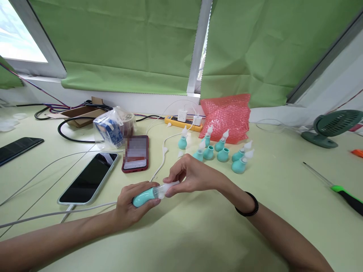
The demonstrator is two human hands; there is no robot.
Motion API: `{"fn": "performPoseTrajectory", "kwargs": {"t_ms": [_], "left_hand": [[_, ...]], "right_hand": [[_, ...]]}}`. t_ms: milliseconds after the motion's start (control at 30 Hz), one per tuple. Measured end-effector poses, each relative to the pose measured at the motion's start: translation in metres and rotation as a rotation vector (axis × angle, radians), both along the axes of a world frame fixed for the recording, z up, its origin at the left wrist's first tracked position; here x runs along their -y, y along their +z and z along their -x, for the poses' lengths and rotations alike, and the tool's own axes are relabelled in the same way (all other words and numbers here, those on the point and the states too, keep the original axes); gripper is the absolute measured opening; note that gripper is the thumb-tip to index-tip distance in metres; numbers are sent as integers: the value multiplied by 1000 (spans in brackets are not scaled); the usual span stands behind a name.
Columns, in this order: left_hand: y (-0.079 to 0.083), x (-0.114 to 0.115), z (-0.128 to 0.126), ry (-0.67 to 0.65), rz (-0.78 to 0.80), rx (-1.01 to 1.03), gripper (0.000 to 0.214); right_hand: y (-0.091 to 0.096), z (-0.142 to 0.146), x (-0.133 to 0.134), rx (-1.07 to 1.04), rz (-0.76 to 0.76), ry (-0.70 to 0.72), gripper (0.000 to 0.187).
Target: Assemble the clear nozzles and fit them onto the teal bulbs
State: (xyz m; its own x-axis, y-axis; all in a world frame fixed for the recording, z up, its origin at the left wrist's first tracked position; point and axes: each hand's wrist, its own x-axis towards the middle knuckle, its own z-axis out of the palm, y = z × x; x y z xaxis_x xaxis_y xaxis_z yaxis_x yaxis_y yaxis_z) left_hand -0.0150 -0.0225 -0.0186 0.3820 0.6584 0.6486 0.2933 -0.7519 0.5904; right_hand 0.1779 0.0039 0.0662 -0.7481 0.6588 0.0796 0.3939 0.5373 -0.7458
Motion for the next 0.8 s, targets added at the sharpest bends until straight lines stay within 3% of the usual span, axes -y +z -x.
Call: {"fn": "performPoseTrajectory", "kwargs": {"t_ms": [267,433,533,700,800], "left_hand": [[3,-1,0,-28,81,49,19],[5,-4,0,-35,248,25,37],[5,-5,-2,-57,241,43,49],[-2,-9,-7,10,141,-161,30],[-8,-11,-7,-4,111,-285,28]], "right_hand": [[3,5,5,-86,66,-56,21],[11,5,9,-79,-193,-185,18],[20,-7,7,18,-313,-344,17],[29,-36,-7,273,-419,-547,19],[29,-50,-19,354,-402,-543,23]]}}
